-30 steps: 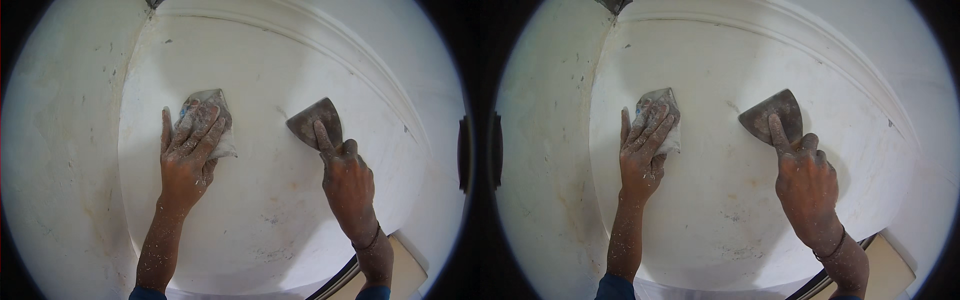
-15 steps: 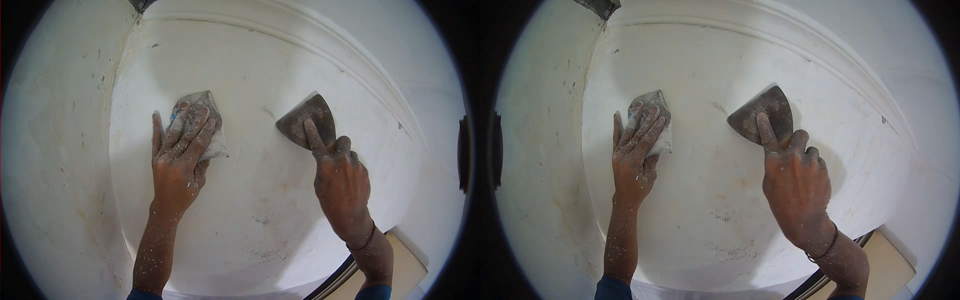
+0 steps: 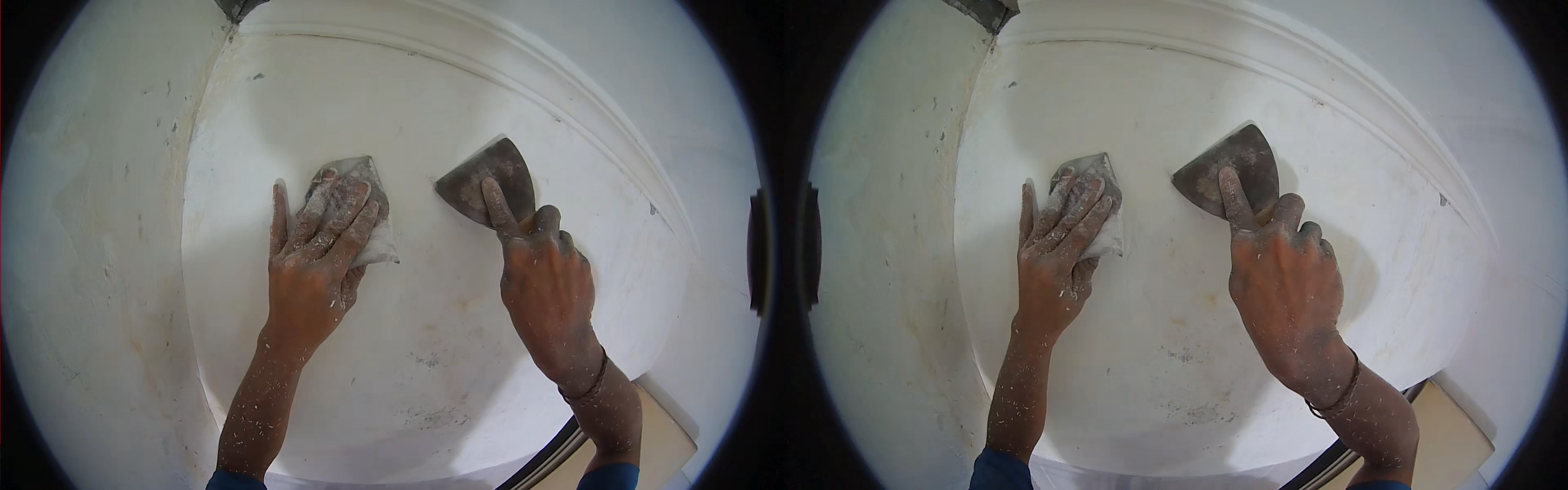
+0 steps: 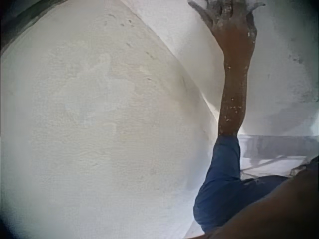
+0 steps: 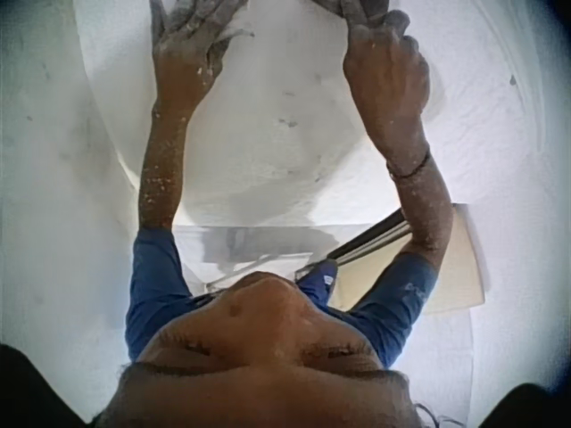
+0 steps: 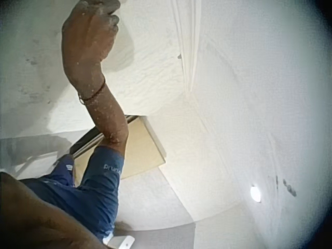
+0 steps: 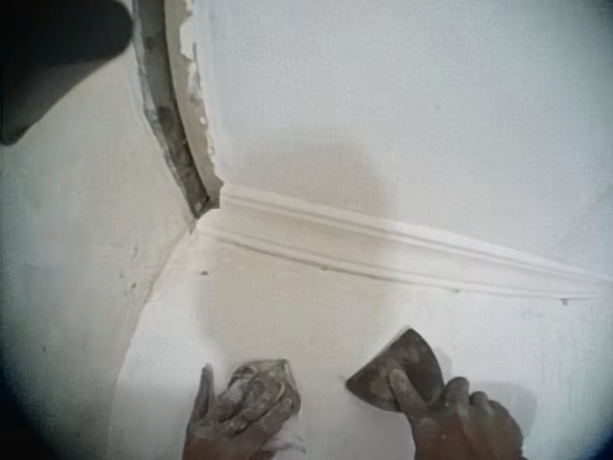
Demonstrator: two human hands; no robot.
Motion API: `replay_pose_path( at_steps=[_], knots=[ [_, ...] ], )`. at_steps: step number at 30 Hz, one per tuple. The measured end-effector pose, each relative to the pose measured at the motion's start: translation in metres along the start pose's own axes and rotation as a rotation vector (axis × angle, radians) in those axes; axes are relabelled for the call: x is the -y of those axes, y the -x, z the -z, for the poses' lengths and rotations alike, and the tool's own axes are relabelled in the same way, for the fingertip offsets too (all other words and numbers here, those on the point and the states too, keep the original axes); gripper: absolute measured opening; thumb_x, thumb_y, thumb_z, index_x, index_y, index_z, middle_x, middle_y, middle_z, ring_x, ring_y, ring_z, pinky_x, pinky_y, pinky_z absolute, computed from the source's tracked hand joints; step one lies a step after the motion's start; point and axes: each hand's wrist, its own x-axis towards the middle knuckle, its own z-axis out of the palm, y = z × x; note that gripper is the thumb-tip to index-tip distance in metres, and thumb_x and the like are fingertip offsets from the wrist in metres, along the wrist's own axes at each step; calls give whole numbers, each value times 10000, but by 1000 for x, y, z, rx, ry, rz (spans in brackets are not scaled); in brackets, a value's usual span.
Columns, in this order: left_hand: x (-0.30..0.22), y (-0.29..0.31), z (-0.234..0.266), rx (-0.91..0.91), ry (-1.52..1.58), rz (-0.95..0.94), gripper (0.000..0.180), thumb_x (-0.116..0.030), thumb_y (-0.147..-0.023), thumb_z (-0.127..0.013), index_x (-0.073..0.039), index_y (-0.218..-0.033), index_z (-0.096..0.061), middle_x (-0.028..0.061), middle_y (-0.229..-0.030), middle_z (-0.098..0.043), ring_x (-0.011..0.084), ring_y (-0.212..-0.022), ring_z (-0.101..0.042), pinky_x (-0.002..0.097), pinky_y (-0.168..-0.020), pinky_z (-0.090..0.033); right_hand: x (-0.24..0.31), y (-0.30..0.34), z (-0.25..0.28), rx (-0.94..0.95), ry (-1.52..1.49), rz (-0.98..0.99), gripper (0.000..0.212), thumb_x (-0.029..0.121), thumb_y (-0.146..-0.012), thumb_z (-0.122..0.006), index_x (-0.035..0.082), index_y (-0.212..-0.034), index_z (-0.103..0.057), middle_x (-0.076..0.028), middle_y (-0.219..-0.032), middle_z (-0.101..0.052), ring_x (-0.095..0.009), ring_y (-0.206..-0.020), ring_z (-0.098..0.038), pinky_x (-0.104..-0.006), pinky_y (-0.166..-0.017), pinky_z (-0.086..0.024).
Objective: The person scrapes loose paint or plaster from a wall and ceiling corner using a putty knife and a wall scraper.
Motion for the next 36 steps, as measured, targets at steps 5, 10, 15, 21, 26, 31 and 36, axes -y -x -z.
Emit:
replay_pose_path(
  at_steps=[5,10,15,21,26,31,36],
  knots=[
    [0,4,2,4,22,7,488,-108,-749,-647,-161,-1231,-590,12,-1325,-546,279,-1315,-410,579,-1140,-157,-1,1,3,13,-44,-5,596,65,-832,-554,178,-1402,-423,-140,-875,-535,-213,-633,-615,-303,-533,-543],
    [0,6,2,8,35,25,494,-96,-741,-651,-158,-1228,-591,11,-1329,-543,285,-1321,-400,583,-1140,-149,0,-2,7,19,-57,21,599,58,-833,-550,176,-1405,-417,-143,-872,-538,-215,-633,-618,-307,-538,-551],
    [0,5,0,13,46,25,508,-87,-728,-667,-161,-1225,-594,3,-1333,-539,291,-1323,-395,587,-1139,-147,4,-7,10,26,-79,-41,638,-19,-820,-544,235,-1393,-425,-138,-880,-538,-238,-669,-622,-348,-570,-551],
    [-6,-4,0,53,28,23,517,-87,-724,-688,-174,-1225,-596,-7,-1336,-537,286,-1337,-373,586,-1141,-141,-2,-5,-6,55,5,-22,621,38,-820,-567,170,-1407,-413,-150,-886,-537,-210,-672,-625,-297,-534,-550],
    [-7,-5,3,56,10,15,511,-110,-723,-697,-177,-1220,-601,-14,-1338,-535,290,-1349,-353,587,-1142,-135,-1,-1,1,-4,-21,-6,636,36,-813,-569,188,-1410,-409,-155,-897,-541,-210,-655,-625,-299,-535,-549],
    [-5,-4,0,48,-9,-1,499,-138,-739,-692,-178,-1227,-595,-15,-1337,-535,291,-1350,-351,583,-1143,-135,-3,2,2,6,-36,-5,633,32,-815,-564,202,-1406,-416,-151,-893,-542,-206,-639,-621,-301,-535,-548],
    [-7,-5,-1,42,-20,-3,485,-159,-754,-686,-177,-1230,-592,-15,-1334,-538,293,-1344,-360,580,-1144,-134,-4,-1,4,13,-39,-30,652,-25,-832,-537,252,-1408,-406,-140,-880,-541,-191,-666,-612,-311,-535,-550]
  ],
)
